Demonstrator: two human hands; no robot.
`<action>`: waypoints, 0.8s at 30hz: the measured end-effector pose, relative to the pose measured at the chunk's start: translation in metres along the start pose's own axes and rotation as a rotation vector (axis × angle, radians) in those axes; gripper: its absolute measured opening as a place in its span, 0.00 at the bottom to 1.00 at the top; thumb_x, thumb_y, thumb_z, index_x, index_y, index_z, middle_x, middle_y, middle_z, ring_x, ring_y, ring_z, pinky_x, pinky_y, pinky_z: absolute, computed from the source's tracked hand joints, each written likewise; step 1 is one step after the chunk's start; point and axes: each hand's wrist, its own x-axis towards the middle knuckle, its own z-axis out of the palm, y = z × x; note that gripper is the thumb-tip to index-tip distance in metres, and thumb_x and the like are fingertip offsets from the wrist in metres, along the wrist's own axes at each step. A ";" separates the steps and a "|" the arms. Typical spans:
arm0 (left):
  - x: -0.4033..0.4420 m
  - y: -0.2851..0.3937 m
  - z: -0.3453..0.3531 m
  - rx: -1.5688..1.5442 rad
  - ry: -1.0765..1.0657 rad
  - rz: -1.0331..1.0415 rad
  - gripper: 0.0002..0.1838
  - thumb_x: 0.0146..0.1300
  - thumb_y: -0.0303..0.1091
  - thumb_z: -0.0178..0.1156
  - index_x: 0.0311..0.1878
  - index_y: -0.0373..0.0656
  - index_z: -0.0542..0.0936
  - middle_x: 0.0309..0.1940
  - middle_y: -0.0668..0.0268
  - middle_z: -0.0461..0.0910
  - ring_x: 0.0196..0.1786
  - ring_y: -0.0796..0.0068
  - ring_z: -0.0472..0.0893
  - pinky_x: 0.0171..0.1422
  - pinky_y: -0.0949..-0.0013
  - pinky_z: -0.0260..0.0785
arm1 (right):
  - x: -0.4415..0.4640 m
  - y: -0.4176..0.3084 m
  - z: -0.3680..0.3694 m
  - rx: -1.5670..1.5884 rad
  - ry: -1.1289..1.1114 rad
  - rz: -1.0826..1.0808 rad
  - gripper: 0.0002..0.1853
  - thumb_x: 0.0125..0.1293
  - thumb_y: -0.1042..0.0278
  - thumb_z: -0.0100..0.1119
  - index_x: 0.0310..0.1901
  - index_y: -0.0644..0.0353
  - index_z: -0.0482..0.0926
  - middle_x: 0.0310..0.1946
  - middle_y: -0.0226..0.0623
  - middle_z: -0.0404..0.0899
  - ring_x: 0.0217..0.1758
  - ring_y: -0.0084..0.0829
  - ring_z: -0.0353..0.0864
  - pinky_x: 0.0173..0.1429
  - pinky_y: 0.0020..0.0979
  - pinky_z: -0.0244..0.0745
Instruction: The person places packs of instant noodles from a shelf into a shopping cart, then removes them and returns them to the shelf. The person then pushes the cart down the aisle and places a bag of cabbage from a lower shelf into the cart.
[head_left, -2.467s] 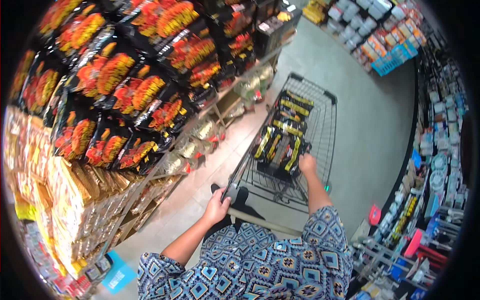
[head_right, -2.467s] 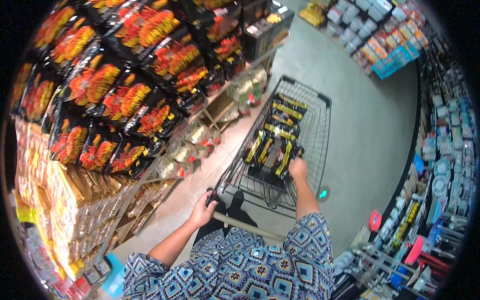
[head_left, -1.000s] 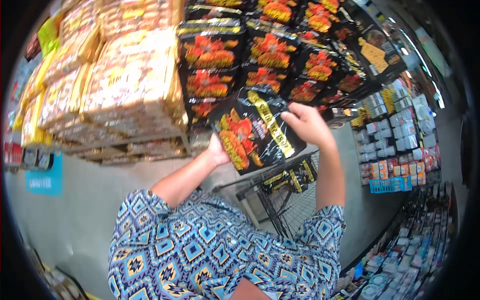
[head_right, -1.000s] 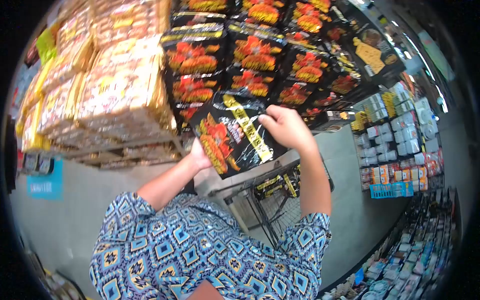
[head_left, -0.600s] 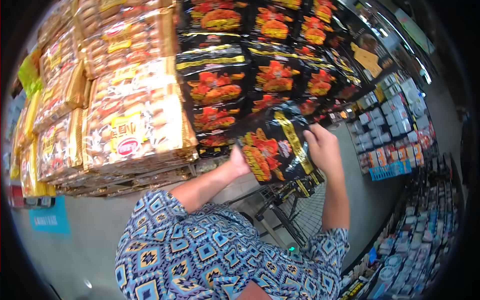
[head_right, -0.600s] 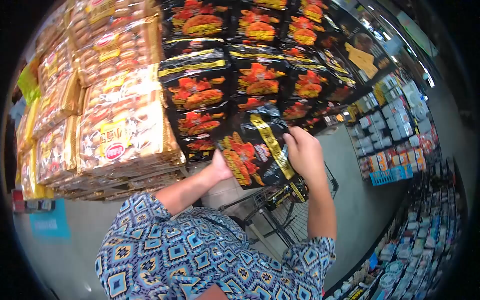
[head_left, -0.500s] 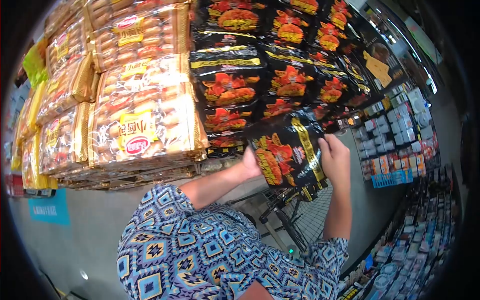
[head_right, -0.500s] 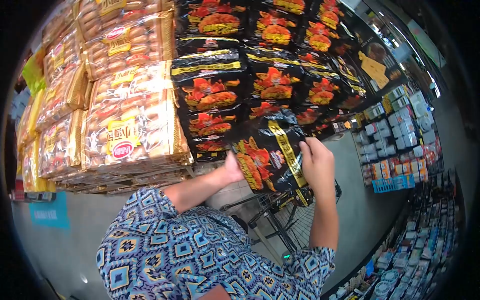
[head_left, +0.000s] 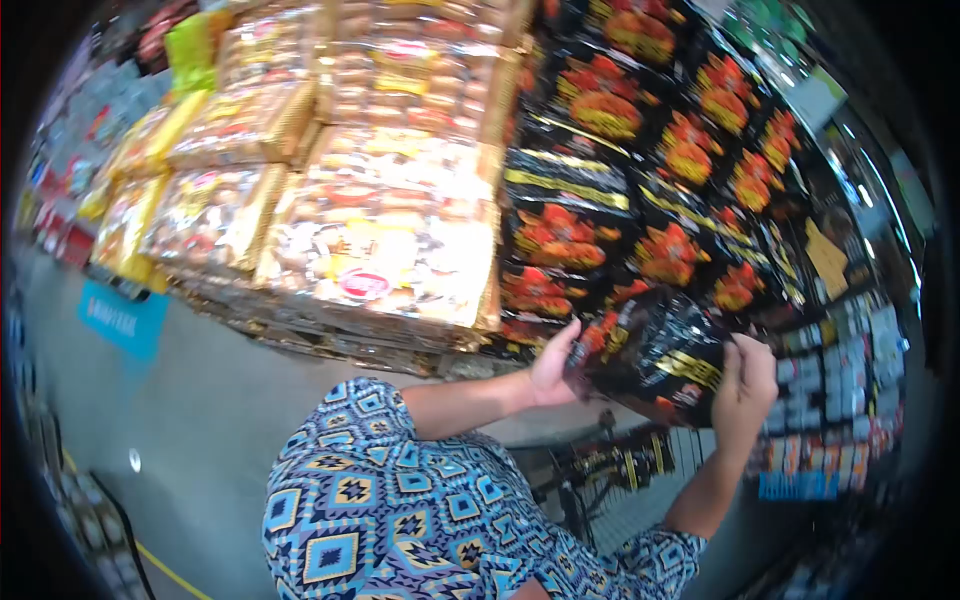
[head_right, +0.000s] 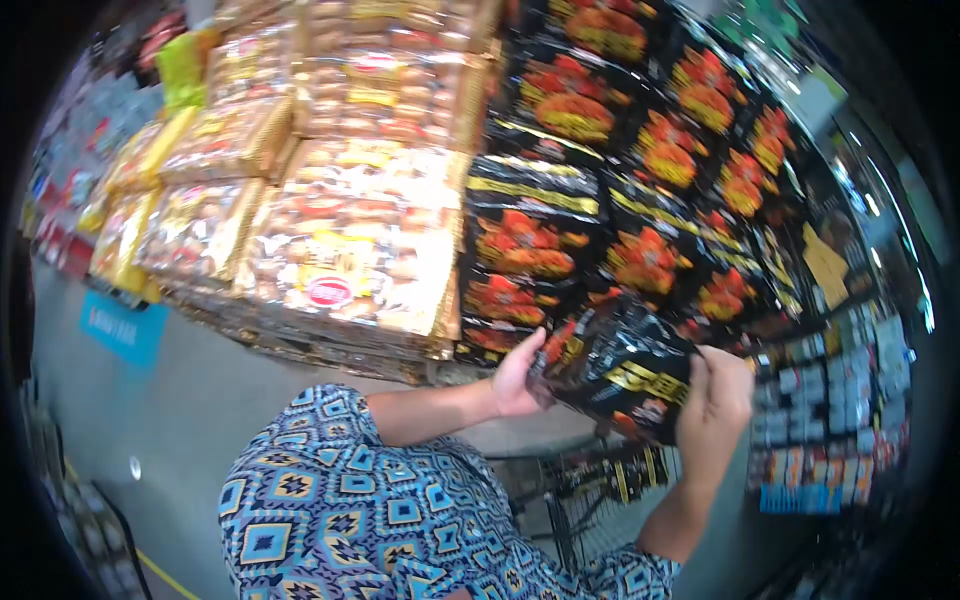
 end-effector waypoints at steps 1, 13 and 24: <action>-0.005 0.005 0.006 0.048 -0.040 0.016 0.32 0.74 0.61 0.38 0.71 0.52 0.69 0.65 0.63 0.75 0.66 0.63 0.74 0.74 0.58 0.59 | 0.007 0.002 -0.001 0.006 0.035 -0.073 0.05 0.65 0.80 0.58 0.41 0.68 0.80 0.37 0.46 0.81 0.41 0.43 0.79 0.51 0.36 0.73; -0.096 0.090 0.157 1.384 0.181 0.527 0.43 0.64 0.20 0.50 0.79 0.42 0.42 0.76 0.56 0.53 0.75 0.70 0.61 0.72 0.65 0.60 | 0.131 -0.034 0.027 0.335 0.144 -0.191 0.12 0.73 0.69 0.56 0.48 0.70 0.78 0.38 0.38 0.81 0.42 0.24 0.77 0.51 0.25 0.71; -0.059 0.188 0.195 2.190 0.319 0.814 0.38 0.55 0.36 0.70 0.65 0.32 0.64 0.60 0.42 0.71 0.63 0.45 0.71 0.68 0.54 0.64 | 0.225 -0.073 0.092 0.064 0.379 -0.582 0.11 0.72 0.69 0.56 0.49 0.67 0.80 0.45 0.44 0.83 0.47 0.40 0.82 0.56 0.35 0.72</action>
